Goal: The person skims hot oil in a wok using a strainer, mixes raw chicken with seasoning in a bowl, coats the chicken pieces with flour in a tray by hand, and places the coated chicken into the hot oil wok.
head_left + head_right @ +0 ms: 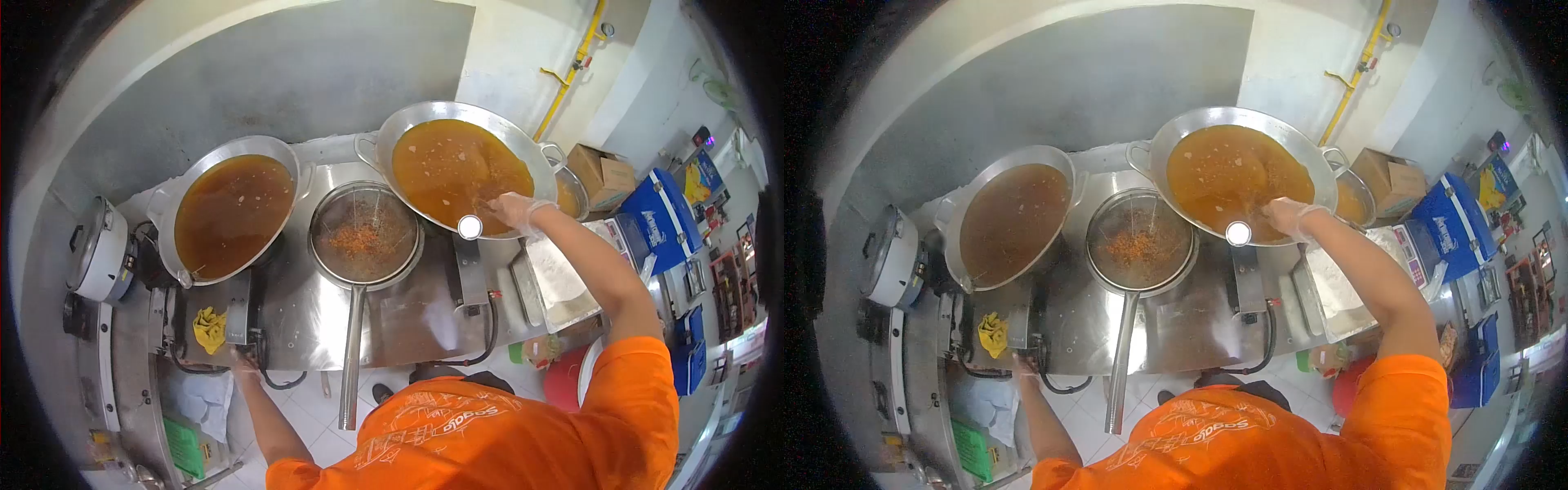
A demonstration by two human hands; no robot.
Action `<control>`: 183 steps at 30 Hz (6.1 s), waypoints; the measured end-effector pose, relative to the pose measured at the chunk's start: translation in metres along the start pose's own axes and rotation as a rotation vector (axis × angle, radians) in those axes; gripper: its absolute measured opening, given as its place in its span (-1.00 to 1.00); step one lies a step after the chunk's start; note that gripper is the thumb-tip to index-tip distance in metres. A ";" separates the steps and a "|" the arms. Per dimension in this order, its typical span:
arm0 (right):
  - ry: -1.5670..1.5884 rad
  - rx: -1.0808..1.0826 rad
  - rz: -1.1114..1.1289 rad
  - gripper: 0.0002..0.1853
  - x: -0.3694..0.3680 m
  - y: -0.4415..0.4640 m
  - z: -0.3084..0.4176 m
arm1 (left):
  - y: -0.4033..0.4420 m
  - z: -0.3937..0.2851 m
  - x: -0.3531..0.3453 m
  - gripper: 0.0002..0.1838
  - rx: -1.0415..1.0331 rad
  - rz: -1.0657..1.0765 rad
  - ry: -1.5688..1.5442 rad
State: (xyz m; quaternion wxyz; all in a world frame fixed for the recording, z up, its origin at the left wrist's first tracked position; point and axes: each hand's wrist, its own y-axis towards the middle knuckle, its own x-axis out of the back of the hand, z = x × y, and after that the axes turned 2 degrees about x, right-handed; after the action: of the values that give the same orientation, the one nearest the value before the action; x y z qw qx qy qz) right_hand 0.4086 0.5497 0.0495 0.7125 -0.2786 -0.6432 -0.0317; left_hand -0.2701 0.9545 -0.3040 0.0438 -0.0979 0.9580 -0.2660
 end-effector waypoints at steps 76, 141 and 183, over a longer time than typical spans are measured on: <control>0.552 -0.015 0.046 -0.50 0.039 -0.052 0.039 | -0.225 0.042 0.012 -0.59 -0.236 0.496 0.148; 1.110 -0.969 -1.171 -0.15 -0.385 -0.571 -0.177 | -1.010 0.350 -0.291 -0.31 0.940 1.858 0.468; 1.805 -1.757 -2.169 -0.55 -0.621 -0.874 -0.243 | -1.083 0.602 -0.428 -0.70 -1.096 2.044 1.017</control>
State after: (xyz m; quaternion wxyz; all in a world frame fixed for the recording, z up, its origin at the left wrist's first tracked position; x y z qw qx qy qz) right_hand 0.1691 -0.4876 -0.2233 -0.1158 -0.0854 -0.2797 0.9493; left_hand 0.4075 -0.1660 -0.2434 -0.1893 0.7921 0.4892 0.3121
